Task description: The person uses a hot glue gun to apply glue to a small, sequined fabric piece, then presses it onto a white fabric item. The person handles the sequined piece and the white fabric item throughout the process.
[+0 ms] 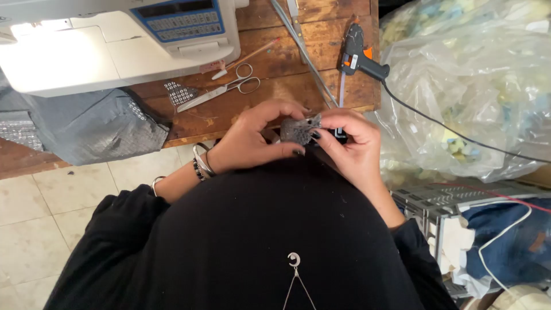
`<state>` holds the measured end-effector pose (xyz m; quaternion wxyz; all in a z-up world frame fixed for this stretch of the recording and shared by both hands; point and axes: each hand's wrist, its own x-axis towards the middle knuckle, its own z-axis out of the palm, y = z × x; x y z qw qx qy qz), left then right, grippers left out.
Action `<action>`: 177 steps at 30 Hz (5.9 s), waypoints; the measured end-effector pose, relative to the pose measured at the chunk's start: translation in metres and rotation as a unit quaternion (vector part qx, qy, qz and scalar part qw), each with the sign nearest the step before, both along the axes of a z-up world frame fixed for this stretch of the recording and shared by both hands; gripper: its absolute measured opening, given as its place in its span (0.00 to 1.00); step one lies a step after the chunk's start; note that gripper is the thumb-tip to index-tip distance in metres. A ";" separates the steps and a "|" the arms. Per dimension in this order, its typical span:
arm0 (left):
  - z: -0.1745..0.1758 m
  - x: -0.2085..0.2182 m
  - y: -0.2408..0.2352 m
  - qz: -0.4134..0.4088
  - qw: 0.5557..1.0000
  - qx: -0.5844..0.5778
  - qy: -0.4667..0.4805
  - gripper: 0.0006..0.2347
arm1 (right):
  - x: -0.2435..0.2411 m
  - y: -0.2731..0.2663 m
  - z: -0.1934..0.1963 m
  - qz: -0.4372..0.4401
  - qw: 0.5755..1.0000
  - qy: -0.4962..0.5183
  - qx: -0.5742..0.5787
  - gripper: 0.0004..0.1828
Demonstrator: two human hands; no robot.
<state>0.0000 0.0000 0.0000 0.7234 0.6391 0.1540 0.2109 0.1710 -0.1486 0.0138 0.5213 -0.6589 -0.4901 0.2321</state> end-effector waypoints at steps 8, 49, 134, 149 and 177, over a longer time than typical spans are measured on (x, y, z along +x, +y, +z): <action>-0.031 -0.031 -0.002 0.025 0.999 -0.009 0.030 0.21 | -0.002 -0.003 -0.026 0.052 0.997 0.060 0.022 0.06; 0.057 -0.070 0.074 0.125 0.986 -0.066 -0.092 0.10 | 0.006 0.047 -0.027 0.075 0.977 0.196 -0.038 0.14; 0.105 -0.007 0.077 -0.072 0.997 0.013 0.031 0.13 | 0.010 -0.027 0.034 0.181 0.964 -0.129 -0.145 0.24; 0.111 -0.013 0.070 -0.108 0.990 0.053 0.072 0.14 | 0.005 -0.012 0.049 0.213 0.961 -0.115 -0.131 0.29; 0.022 -0.052 0.047 -0.011 0.992 0.069 -0.103 0.11 | 0.027 0.031 -0.080 -0.001 0.794 -0.339 -0.504 0.13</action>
